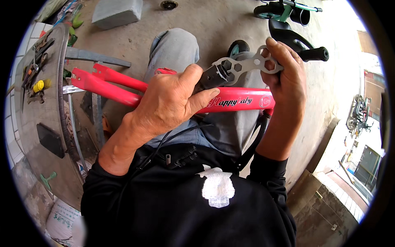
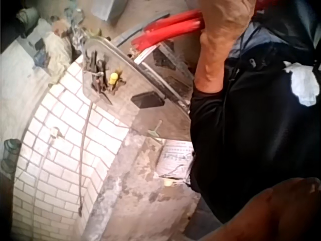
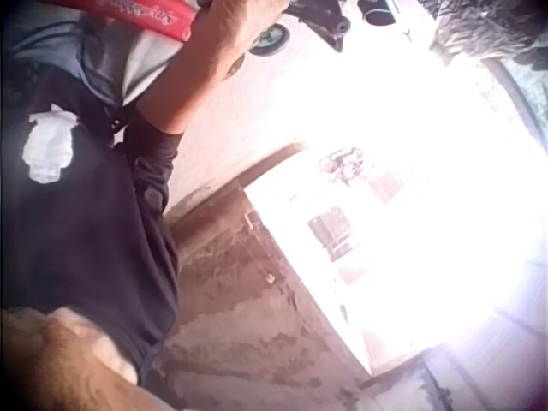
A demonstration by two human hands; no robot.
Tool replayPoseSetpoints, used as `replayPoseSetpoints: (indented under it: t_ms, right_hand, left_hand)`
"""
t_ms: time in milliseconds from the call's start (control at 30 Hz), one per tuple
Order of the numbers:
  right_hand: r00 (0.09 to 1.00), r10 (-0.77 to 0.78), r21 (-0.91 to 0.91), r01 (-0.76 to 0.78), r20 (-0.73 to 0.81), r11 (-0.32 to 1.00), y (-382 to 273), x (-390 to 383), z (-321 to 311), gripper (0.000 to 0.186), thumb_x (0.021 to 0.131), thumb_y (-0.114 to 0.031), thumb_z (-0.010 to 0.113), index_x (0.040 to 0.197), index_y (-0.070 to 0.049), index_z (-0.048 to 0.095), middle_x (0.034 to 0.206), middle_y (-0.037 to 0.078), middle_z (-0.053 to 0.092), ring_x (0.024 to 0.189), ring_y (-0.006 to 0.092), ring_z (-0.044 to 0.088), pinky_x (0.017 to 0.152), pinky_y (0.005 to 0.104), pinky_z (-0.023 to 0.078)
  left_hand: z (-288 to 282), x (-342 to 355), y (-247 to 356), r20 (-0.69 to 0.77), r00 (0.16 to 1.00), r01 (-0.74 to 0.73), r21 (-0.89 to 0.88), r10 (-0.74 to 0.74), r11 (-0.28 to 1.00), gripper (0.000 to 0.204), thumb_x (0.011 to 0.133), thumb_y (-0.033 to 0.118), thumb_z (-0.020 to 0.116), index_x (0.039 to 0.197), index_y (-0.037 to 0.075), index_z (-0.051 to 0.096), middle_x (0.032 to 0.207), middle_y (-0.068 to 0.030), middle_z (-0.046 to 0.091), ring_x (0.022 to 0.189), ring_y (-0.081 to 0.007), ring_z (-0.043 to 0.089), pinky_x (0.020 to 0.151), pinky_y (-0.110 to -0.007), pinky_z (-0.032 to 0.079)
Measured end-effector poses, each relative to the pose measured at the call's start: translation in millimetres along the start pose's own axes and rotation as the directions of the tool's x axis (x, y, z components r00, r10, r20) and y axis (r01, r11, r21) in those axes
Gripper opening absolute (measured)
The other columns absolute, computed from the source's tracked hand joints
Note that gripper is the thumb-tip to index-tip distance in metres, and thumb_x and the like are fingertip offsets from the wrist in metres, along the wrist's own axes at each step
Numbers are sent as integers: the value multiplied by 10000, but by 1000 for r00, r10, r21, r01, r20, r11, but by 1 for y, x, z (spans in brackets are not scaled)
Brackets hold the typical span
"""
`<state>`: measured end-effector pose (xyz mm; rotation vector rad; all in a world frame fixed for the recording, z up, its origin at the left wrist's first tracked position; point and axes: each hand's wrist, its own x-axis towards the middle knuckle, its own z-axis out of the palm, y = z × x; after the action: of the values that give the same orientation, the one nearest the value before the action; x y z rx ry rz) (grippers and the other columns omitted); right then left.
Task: The person is sitting on the floor repairing a red bicycle frame. They use a hammer to tap a black plastic part onto the frame and then use a wrench to tighten a bolt on the same part.
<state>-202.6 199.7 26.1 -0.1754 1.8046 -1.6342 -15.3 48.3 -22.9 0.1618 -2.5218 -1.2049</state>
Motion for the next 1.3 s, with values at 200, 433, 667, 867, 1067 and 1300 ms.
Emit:
replayPoseSetpoints:
  t_ms: [200,433,667,867,1067,1300]
  right_hand:
    - [989,112,51,-118,98,992,18,36,5,295,834,-274,730,838,14,673,680,53,587,435,57,385,393,201,267]
    - [967,156,-12,-157,201,987,49,67,27,250,832,-274,708,860,-26,700,757,24,608,525,94,498,404,230,333]
    - [950,175,-86,-158,257,984,77,75,53,270,829,-294,714,819,-24,695,741,28,610,591,108,528,493,255,397]
    - [956,92,-238,-25,278,971,84,55,73,280,856,-279,703,788,-8,676,684,19,602,566,89,502,496,249,393]
    - [971,-37,-161,76,235,984,83,31,83,491,963,-421,523,777,10,666,631,34,579,544,95,490,502,258,397]
    - [980,24,-195,16,199,981,78,4,98,539,1029,-434,410,813,-15,672,669,31,630,618,62,521,587,229,425]
  left_hand:
    - [1,0,-1,84,994,-76,48,72,996,359,845,276,737,823,35,472,525,-116,475,447,-292,518,416,-379,378]
    - [1,0,-2,166,984,-52,-88,66,995,372,844,272,742,813,30,461,525,-131,458,445,-316,484,424,-401,362]
    - [-4,-2,-4,188,981,94,-280,-41,955,365,878,303,715,843,18,490,536,-149,442,450,-304,440,444,-378,354]
    - [-15,0,4,211,958,279,-528,-195,802,336,941,325,643,938,-1,561,547,-39,507,477,-115,503,453,-278,391]
    - [-25,0,6,174,928,347,-722,-328,599,428,974,403,554,1012,-23,555,612,-14,523,482,-60,474,435,-207,394]
    - [-34,4,11,-10,892,268,-793,-452,547,480,976,472,519,1016,-5,550,756,-54,543,517,-82,513,422,-228,440]
